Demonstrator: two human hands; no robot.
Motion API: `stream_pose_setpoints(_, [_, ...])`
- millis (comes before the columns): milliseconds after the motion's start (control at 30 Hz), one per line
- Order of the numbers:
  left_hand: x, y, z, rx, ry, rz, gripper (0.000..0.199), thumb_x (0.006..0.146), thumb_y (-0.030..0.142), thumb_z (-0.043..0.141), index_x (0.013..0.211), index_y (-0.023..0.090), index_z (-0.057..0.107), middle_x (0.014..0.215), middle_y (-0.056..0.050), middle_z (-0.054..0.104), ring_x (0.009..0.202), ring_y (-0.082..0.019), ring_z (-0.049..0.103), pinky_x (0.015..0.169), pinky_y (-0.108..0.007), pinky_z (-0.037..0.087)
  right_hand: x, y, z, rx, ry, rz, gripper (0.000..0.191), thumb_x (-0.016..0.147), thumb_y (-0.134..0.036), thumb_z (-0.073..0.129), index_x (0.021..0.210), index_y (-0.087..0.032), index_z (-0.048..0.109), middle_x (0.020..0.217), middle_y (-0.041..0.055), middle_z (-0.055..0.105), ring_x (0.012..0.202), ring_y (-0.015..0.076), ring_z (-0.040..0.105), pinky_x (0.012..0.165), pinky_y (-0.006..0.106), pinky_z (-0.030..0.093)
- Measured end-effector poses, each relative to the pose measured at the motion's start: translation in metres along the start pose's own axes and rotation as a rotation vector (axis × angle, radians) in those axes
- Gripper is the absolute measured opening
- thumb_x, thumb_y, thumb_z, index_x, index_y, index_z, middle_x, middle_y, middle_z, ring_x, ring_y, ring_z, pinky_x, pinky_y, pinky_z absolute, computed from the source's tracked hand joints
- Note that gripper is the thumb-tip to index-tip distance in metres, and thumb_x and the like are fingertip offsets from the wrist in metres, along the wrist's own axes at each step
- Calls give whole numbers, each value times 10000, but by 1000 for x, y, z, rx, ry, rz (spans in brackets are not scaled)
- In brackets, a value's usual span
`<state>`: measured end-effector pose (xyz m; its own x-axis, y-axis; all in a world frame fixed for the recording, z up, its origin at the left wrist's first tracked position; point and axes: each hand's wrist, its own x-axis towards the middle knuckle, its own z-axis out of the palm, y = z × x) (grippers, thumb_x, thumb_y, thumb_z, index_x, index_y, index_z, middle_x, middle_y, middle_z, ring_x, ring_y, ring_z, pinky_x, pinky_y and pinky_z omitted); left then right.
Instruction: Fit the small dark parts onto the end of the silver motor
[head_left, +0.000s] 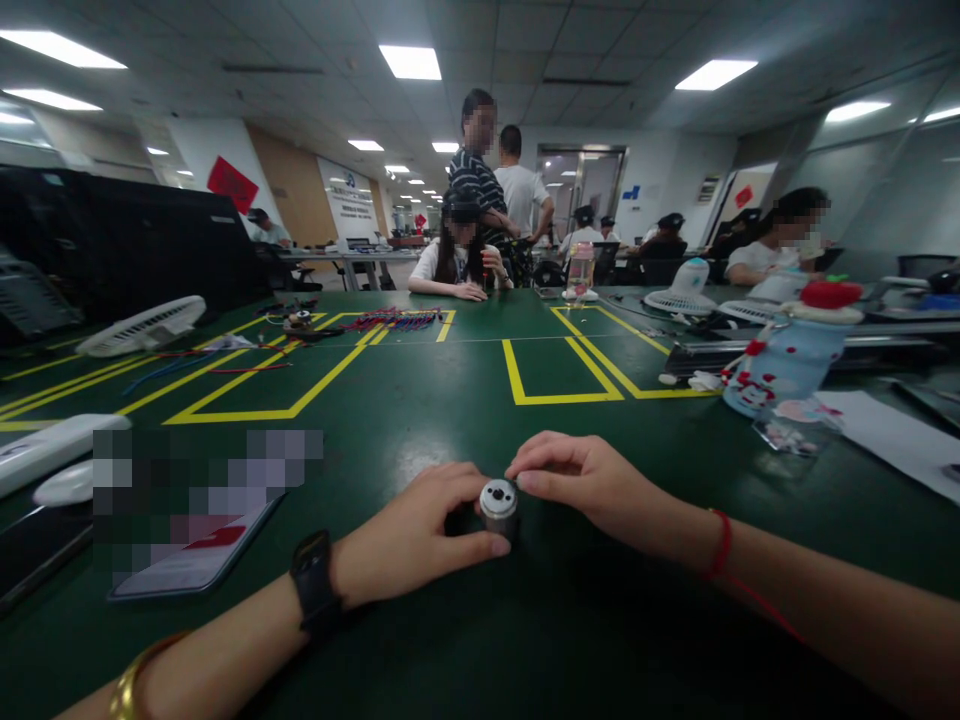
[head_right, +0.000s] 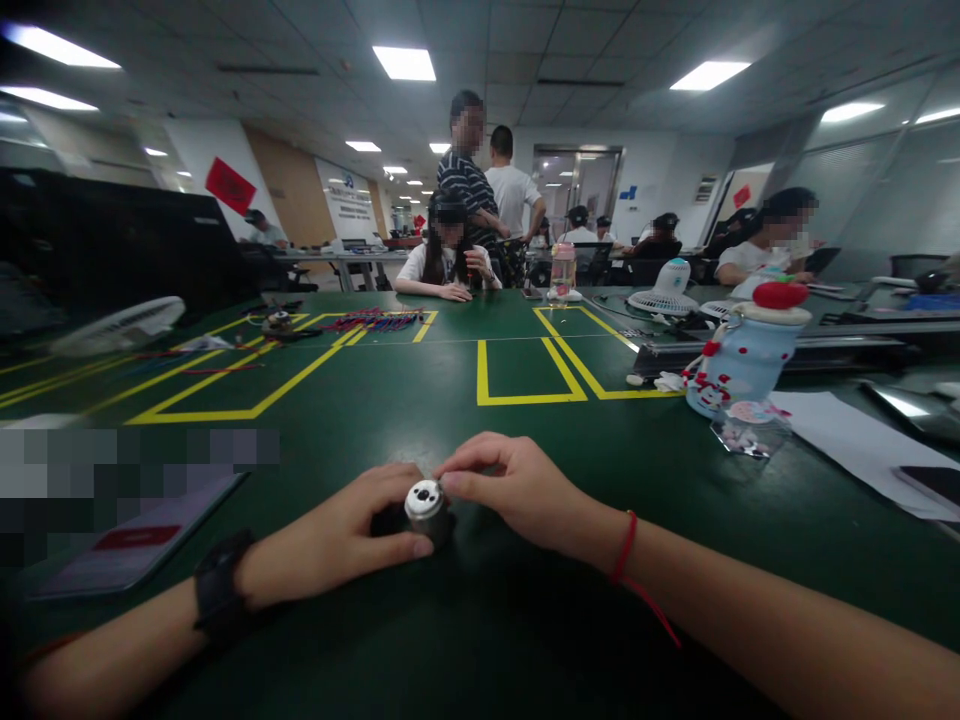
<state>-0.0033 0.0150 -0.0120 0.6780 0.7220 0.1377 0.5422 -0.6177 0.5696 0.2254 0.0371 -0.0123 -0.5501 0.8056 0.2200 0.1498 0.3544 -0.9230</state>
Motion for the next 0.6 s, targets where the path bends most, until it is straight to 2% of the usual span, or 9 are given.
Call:
stream_pose_setpoints(100, [0, 0, -2, 1, -12, -8, 215, 886, 408, 637, 957, 205, 631, 935, -17, 612, 857, -200, 547, 769, -312, 418, -1, 6, -9, -114, -60, 10, 147, 843, -315, 689, 933, -224, 760, 1026, 46, 655, 952, 194, 623, 866, 343, 475])
stream_pose_setpoints(267, [-1, 1, -4, -32, -37, -17, 199, 894, 378, 640, 1001, 211, 628, 967, -13, 609, 890, -197, 544, 810, -319, 407, -4, 11, -14, -232, -205, -41, 123, 857, -312, 692, 940, -252, 761, 1056, 33, 661, 990, 194, 608, 940, 377, 421])
stream_pose_setpoints(433, [-2, 0, -4, -52, -46, -37, 195, 893, 370, 643, 1007, 213, 630, 982, -12, 605, 904, -198, 542, 806, -316, 407, -6, 11, -14, -357, -266, -53, 133, 857, -335, 698, 962, -283, 760, 1116, 27, 640, 1079, 215, 549, 984, 410, 353])
stream_pose_setpoints(600, [-2, 0, -4, -52, -54, -50, 215, 897, 399, 630, 1001, 211, 628, 992, -23, 608, 901, -203, 543, 802, -321, 413, -7, 10, -14, -413, -323, -44, 130, 861, -336, 690, 964, -305, 763, 1176, 39, 604, 1126, 243, 490, 987, 440, 342])
